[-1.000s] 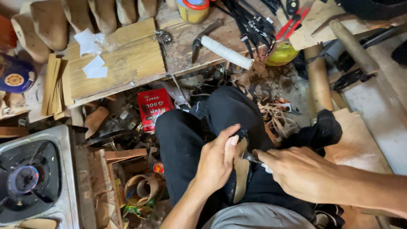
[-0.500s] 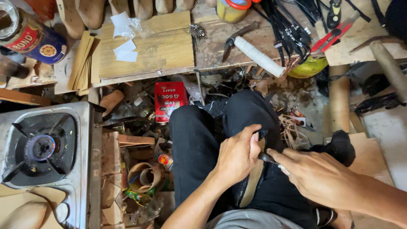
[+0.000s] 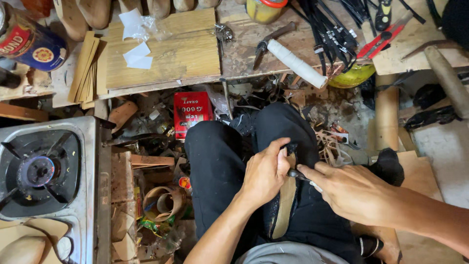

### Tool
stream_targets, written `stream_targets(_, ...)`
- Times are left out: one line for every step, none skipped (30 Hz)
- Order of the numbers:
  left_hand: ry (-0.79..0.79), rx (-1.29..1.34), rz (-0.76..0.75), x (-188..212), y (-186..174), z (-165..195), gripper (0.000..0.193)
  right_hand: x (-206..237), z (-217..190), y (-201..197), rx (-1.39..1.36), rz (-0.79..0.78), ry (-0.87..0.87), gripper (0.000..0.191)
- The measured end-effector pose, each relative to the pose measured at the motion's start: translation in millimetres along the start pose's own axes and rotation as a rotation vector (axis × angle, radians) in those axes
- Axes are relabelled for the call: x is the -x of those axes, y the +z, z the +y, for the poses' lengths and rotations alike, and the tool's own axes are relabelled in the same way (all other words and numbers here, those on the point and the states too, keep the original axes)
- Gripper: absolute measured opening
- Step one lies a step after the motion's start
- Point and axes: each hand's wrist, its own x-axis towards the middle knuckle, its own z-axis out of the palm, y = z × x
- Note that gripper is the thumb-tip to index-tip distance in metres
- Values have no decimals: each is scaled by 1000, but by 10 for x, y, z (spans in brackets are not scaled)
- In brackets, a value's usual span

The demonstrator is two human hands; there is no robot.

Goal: The person places a black slip-on shoe over a wooden shoe last and uses a white-handled plier-like tool to press and secure the shoe's edge around the last. The person repeatedly repositions the shoe and tool to work along the perimeter.

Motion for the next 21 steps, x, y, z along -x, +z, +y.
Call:
stream_targets(-24,12,-2,2,-17,-9,33,-18,-9,-6,21,-39,33,72)
stream_targets(-50,24,-3,3,-30,-20,33,-34,-14,-13,29,-30,18,73)
stream_targets(-58,22,0,5,-44,-33,33,-50,-16,-20,36,-21,3,75)
stream_targets(-67,20,1,9,-51,-47,34,-66,-12,-27,44,-13,-12,76)
stream_targets(-76,20,1,14,-53,-60,34,-80,-8,-33,9,12,-45,75)
stream_targets(-53,19,22,21,-45,-71,33,-97,4,-40,-27,37,-76,75)
stream_targets(-29,17,45,25,-35,-83,33,-111,15,-43,-61,64,-107,74)
stream_targets(-3,15,67,23,-22,-97,32,-126,28,-43,-50,48,-101,74)
stream_targets(-11,4,67,20,-10,-111,32,-146,41,-36,-40,30,-97,74)
stream_targets(-20,-6,66,18,1,-125,32,-162,52,-27,-29,11,-92,74)
stream_targets(-28,-16,68,11,7,-145,32,-185,65,-10,-34,25,-116,74)
stream_targets(-23,24,70,5,-7,-172,32,-209,72,14,-38,42,-141,74)
stream_targets(-17,65,70,3,-29,-203,32,-234,90,34,-42,57,-164,74)
stream_targets(-12,108,70,3,-49,-235,33,-267,101,64,-63,93,-178,73)
stream_targets(-83,136,36,4,-80,-276,32,-305,103,104,-83,128,-193,72)
stream_targets(-153,162,4,-1,-124,-330,31,-356,125,127,-102,166,-209,71)
stream_targets(-221,188,-28,-4,-155,-380,31,-415,157,140,-121,182,-245,68)
stream_targets(-198,193,-9,-2,-162,-426,30,-475,193,150,-139,196,-282,65)
stream_targets(-175,197,11,-11,-166,-480,30,-541,237,150,-157,211,-318,61)
stream_targets(-149,201,31,-24,-168,-537,29,-614,280,145,-149,187,-330,58)
stream_targets(-129,201,40,-31,-164,-594,29,-683,323,138,-142,163,-341,55)
